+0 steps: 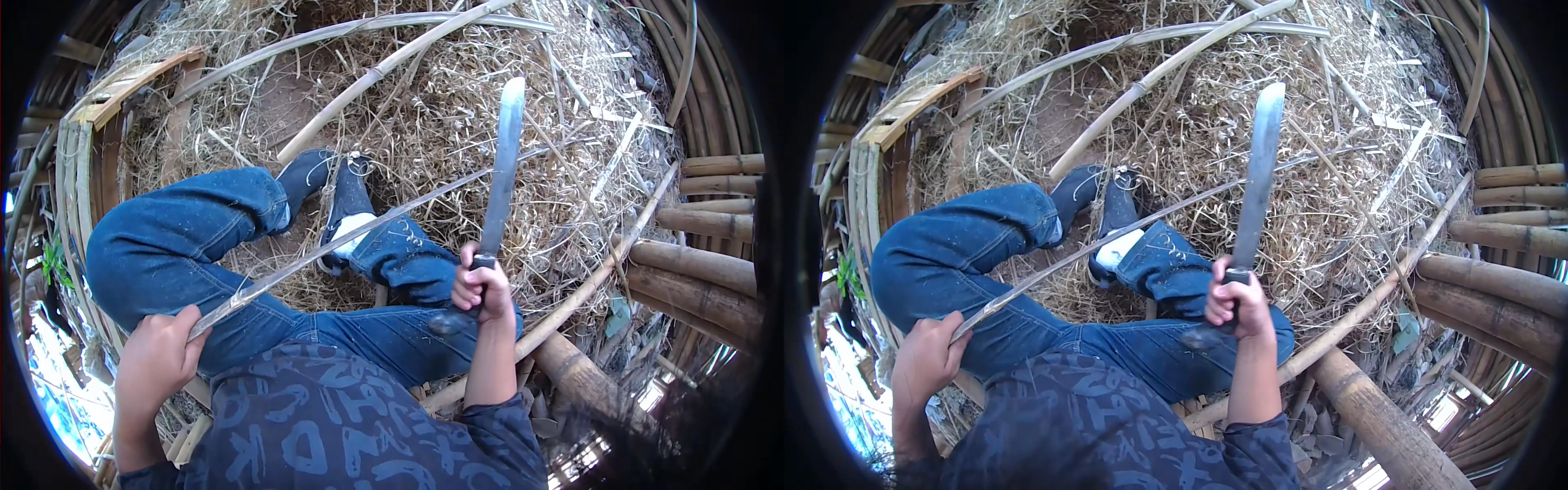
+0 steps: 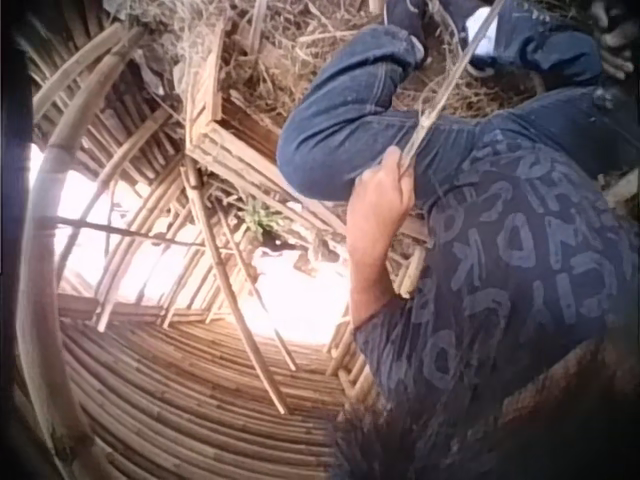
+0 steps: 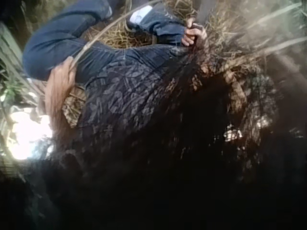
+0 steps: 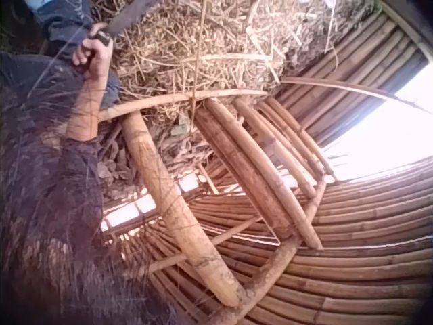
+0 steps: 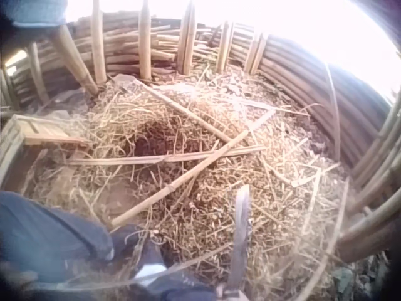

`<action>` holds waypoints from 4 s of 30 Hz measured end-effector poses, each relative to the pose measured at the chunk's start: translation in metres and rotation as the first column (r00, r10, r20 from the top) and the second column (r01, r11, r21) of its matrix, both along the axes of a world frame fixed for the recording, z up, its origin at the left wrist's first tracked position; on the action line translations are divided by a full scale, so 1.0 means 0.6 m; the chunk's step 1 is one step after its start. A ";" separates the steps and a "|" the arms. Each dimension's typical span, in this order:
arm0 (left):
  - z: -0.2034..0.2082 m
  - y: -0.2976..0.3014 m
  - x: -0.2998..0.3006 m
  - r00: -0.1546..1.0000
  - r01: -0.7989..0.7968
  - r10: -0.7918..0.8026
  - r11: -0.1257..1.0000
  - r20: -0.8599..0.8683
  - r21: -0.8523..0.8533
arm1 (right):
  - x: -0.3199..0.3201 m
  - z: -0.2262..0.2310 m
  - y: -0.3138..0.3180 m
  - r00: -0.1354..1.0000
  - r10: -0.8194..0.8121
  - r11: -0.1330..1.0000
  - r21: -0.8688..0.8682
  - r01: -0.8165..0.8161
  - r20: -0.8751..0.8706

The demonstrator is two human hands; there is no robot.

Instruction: The person shaves a thin strip of bamboo by hand using a machete while sitting on a ground covered in straw and wood debris.

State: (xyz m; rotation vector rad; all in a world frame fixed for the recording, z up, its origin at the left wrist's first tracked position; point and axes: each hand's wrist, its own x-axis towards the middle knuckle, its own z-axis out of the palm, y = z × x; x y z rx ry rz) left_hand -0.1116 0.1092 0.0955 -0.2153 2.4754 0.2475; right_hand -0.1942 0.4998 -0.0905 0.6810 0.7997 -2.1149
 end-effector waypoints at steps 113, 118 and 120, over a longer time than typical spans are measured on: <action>-0.037 -0.004 -0.011 1.000 -0.025 0.024 0.972 0.004 0.235 | 0.097 0.040 -0.029 0.907 0.401 0.817 0.498 -0.291 -0.129; -0.038 -0.006 -0.010 0.999 -0.029 0.032 0.967 -0.006 0.253 | 0.091 0.039 -0.029 0.922 0.359 0.906 0.291 -0.307 -0.143; -0.038 -0.006 -0.009 0.999 -0.025 0.029 0.971 -0.014 0.237 | 0.090 0.030 -0.022 0.927 0.357 0.921 0.210 -0.329 -0.113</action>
